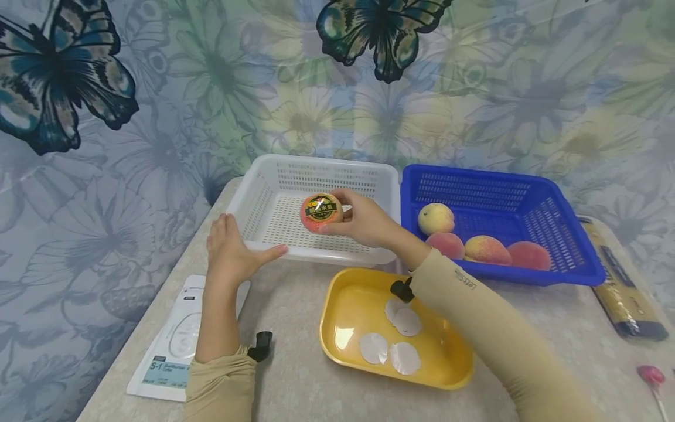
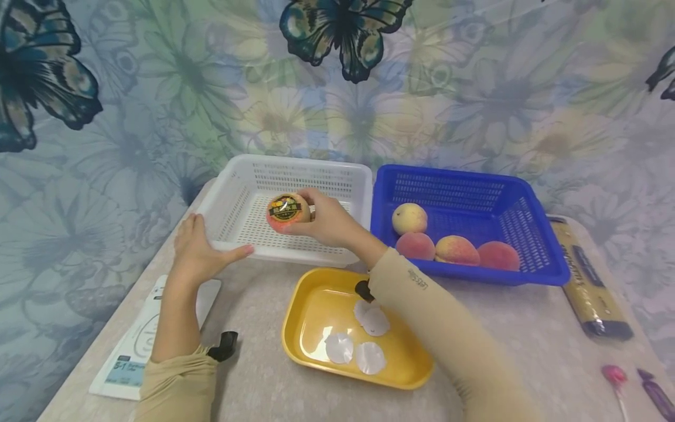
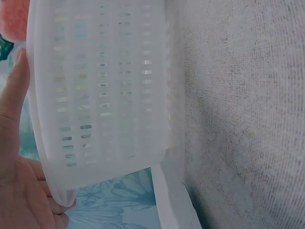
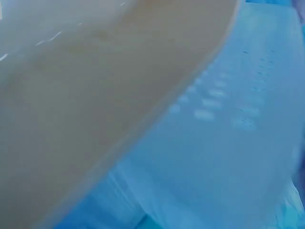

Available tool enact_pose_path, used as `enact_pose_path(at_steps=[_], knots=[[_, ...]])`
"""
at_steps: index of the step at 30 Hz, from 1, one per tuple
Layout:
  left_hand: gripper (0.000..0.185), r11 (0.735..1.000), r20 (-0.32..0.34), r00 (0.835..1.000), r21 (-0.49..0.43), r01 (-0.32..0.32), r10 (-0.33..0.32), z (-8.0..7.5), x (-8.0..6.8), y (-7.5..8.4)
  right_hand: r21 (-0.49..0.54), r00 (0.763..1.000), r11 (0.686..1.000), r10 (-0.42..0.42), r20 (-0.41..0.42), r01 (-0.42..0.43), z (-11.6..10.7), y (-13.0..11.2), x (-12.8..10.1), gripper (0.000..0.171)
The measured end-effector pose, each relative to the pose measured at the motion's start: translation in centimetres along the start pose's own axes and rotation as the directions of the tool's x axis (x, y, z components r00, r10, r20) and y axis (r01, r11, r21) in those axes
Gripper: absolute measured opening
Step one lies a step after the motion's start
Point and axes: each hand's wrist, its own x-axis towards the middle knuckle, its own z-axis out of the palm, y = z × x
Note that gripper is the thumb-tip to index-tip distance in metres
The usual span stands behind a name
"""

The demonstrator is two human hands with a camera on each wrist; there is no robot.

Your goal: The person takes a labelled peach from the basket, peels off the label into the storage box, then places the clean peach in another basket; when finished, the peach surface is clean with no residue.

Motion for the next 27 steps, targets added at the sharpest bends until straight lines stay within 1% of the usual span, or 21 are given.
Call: enact_pose_path(at_steps=[5, 9, 13, 19, 21, 23, 25, 27], knots=[[0.14, 1.0, 0.01, 1.0, 0.009, 0.003, -0.003, 0.0, 0.0, 0.1, 0.049, 1.0, 0.999, -0.02, -0.015, 0.021, -1.8, 0.3, -2.7, 0.064], [0.141, 1.0, 0.015, 1.0, 0.009, 0.001, -0.001, 0.0, 0.0, 0.0, 0.046, 0.998, 0.998, -0.028, -0.048, 0.031, -3.0, 0.8, -4.7, 0.067], [0.143, 1.0, 0.036, 0.999, 0.013, 0.004, -0.004, 0.0, 0.0, 0.0, 0.046, 0.996, 0.998, -0.031, -0.083, 0.035, -3.7, 1.3, -6.5, 0.07], [0.139, 0.999, 0.049, 0.999, 0.039, 0.007, -0.009, -0.2, -0.1, 0.3, 0.067, 0.988, 0.995, -0.069, -0.138, 0.078, -4.3, 1.7, -8.5, 0.071], [0.137, 0.999, 0.043, 0.999, 0.05, 0.0, -0.002, -0.2, -0.3, 0.7, 0.066, 0.985, 0.995, -0.065, -0.16, 0.077, -4.4, 1.8, -9.1, 0.071], [0.133, 0.998, 0.026, 0.999, 0.063, -0.021, 0.019, -0.2, -0.6, 1.2, 0.058, 0.982, 0.996, -0.056, -0.18, 0.067, -4.5, 1.8, -9.6, 0.071], [0.127, 0.996, 0.011, 0.999, 0.074, -0.048, 0.047, -0.2, -1.0, 2.1, 0.054, 0.98, 0.997, -0.048, -0.194, 0.059, -4.5, 1.9, -10.1, 0.071], [0.12, 0.993, 0.003, 0.995, 0.075, -0.096, 0.096, 0.0, -1.5, 3.3, 0.045, 0.977, 0.997, -0.05, -0.208, 0.061, -4.4, 2.0, -10.6, 0.07]])
